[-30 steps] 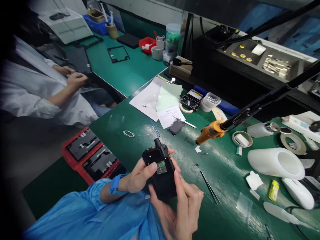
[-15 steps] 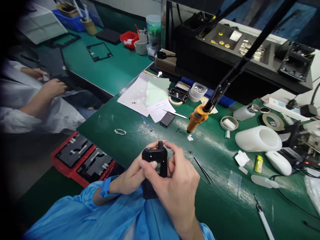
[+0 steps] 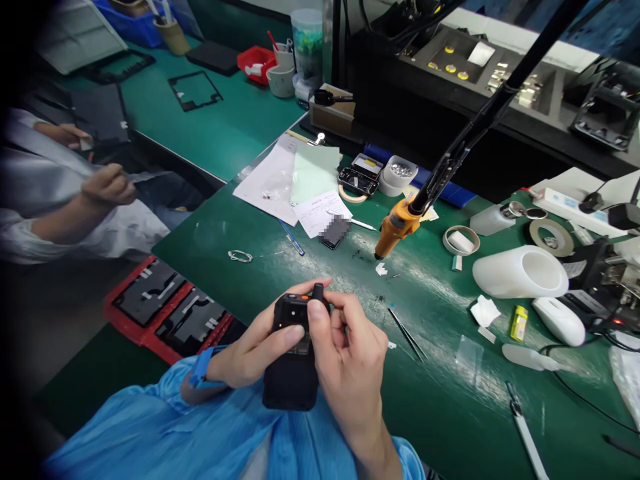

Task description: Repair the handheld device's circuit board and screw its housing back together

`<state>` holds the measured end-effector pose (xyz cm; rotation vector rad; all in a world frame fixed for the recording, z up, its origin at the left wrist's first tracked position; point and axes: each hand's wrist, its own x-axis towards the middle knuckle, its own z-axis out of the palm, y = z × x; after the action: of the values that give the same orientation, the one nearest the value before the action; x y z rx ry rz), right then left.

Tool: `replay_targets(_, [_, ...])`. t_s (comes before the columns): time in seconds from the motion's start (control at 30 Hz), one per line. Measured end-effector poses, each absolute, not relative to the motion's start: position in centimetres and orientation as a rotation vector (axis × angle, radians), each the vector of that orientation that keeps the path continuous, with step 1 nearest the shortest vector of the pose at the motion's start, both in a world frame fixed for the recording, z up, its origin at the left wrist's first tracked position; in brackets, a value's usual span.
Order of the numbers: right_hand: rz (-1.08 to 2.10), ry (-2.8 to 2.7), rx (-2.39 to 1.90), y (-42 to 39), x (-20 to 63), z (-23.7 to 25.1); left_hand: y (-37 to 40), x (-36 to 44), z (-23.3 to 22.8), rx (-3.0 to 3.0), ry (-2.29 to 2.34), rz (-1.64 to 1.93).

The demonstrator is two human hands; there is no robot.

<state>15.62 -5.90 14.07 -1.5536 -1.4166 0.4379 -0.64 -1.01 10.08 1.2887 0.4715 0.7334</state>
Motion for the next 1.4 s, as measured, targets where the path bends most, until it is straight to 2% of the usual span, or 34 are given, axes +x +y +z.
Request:
replay_targets(0.83, [0.409,-1.456,-1.609,-5.3,16.7,13.1,-0.3,-0.4,9.3,1.458,0.487,0.667])
replay_targets(1.0, [0.324,-1.459,-1.605,-5.5,17.2,11.2,-0.3,-0.1,8.0,1.473,0.577,0.669])
replay_targets(1.23, [0.399,-1.715,-1.592,-7.0,17.9,6.1,0.5,2.3,3.5,1.291,0.891,0.810])
replay_targets(1.4, [0.395,-1.826,-1.624,-6.9,20.6,3.8,1.7,3.0,2.4,1.406,0.857,0.690])
